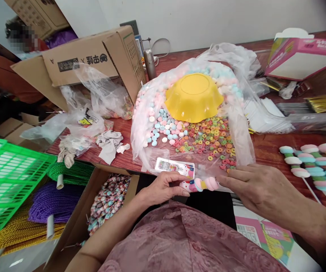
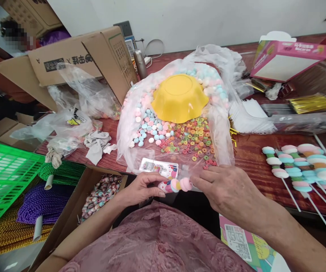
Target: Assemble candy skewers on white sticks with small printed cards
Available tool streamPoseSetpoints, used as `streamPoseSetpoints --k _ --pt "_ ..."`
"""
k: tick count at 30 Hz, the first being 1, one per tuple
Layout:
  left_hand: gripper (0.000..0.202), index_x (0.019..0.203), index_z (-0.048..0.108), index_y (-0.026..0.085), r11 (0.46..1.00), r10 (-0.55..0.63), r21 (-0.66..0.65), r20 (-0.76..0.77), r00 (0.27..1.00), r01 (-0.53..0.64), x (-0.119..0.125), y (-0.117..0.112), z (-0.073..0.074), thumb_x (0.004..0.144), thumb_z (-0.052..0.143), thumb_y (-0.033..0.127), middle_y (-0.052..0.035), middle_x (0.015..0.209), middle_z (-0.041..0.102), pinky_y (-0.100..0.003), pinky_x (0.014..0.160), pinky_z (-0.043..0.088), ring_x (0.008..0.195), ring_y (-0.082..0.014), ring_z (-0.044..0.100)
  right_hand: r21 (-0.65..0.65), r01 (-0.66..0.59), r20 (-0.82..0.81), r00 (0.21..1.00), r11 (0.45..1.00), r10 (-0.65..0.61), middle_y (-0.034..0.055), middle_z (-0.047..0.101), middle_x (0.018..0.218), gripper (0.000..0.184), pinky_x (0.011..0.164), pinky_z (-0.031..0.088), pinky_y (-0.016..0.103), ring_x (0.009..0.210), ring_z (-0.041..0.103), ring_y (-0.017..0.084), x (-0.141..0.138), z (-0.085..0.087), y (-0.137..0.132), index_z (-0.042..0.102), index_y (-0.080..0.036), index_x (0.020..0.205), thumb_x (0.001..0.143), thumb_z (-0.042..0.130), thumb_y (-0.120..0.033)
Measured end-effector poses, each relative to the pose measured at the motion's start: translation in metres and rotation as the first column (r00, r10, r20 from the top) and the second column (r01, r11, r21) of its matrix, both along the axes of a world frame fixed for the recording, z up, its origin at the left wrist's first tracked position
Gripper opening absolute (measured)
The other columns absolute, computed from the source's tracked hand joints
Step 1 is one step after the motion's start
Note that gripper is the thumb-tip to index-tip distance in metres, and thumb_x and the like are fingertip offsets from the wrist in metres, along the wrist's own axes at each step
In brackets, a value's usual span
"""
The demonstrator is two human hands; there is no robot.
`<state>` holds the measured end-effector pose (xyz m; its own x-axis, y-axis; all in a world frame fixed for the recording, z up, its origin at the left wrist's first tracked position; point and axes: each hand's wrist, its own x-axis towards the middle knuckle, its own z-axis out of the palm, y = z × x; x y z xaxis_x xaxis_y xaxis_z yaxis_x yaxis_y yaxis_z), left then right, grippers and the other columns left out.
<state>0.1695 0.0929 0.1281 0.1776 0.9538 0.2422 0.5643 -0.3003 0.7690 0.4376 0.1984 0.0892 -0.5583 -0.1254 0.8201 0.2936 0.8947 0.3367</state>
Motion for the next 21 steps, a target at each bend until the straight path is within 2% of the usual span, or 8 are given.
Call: streamPoseSetpoints --k 3,5,10,13,17,21 --pt "0.045 0.104 0.078 0.016 1.0 0.006 -0.003 0.039 0.999 -0.006 -0.002 0.002 -0.003 0.07 0.087 0.044 -0.0023 0.08 0.062 -0.025 0.069 0.038 0.071 -0.0136 0.047 0.036 -0.001 -0.023 1.0 0.999 0.002 0.0017 0.066 0.09 0.034 0.066 0.034 0.03 0.072 0.059 0.016 -0.006 -0.001 -0.004 0.06 -0.019 0.107 0.09 0.037 -0.002" --pt "0.046 0.105 0.078 0.016 1.0 0.006 0.014 0.04 0.999 -0.006 -0.003 0.002 -0.005 0.07 0.087 0.044 -0.0029 0.083 0.063 -0.025 0.072 0.039 0.073 -0.0144 0.049 0.008 0.013 -0.012 1.0 1.0 -0.013 0.0008 0.065 0.083 0.034 0.062 0.031 0.03 0.066 0.057 0.015 -0.009 -0.002 -0.004 0.06 -0.019 0.103 0.086 0.037 0.0" --pt "0.047 0.116 0.074 0.017 0.993 -0.019 0.114 -0.143 0.989 0.036 -0.006 0.001 -0.008 0.078 0.082 0.043 -0.0038 0.086 0.065 -0.027 0.079 0.043 0.079 -0.0172 0.054 -0.105 0.069 0.079 0.995 0.992 -0.061 -0.0003 0.062 0.072 0.038 0.055 0.024 0.031 0.057 0.056 0.015 -0.013 0.0 0.003 0.061 -0.018 0.1 0.079 0.037 0.003" --pt "0.045 0.118 0.072 0.015 0.988 -0.091 0.102 -0.242 0.966 0.118 -0.005 0.002 -0.007 0.083 0.077 0.043 -0.0044 0.086 0.067 -0.025 0.076 0.043 0.077 -0.0173 0.055 -0.082 0.05 0.083 0.996 0.995 -0.043 -0.0006 0.065 0.079 0.036 0.059 0.03 0.029 0.065 0.06 0.015 -0.012 0.005 0.005 0.064 -0.02 0.099 0.081 0.041 0.001" --pt "0.048 0.115 0.073 0.015 0.995 -0.082 0.04 -0.207 0.975 0.092 -0.003 0.002 -0.007 0.081 0.078 0.047 -0.0044 0.087 0.067 -0.025 0.076 0.044 0.077 -0.018 0.055 -0.012 0.019 0.044 0.999 1.0 -0.019 0.0013 0.068 0.094 0.034 0.068 0.036 0.028 0.078 0.061 0.017 -0.013 0.01 0.004 0.065 -0.022 0.102 0.082 0.046 -0.001" --pt "0.05 0.117 0.073 0.016 0.997 -0.041 0.062 -0.194 0.98 0.054 -0.007 0.004 -0.009 0.078 0.081 0.046 -0.0038 0.086 0.066 -0.025 0.076 0.044 0.078 -0.0179 0.054 -0.034 -0.002 0.051 0.999 0.999 0.004 0.001 0.064 0.079 0.031 0.065 0.033 0.027 0.068 0.056 0.015 -0.013 0.012 0.003 0.064 -0.02 0.089 0.081 0.042 0.001"
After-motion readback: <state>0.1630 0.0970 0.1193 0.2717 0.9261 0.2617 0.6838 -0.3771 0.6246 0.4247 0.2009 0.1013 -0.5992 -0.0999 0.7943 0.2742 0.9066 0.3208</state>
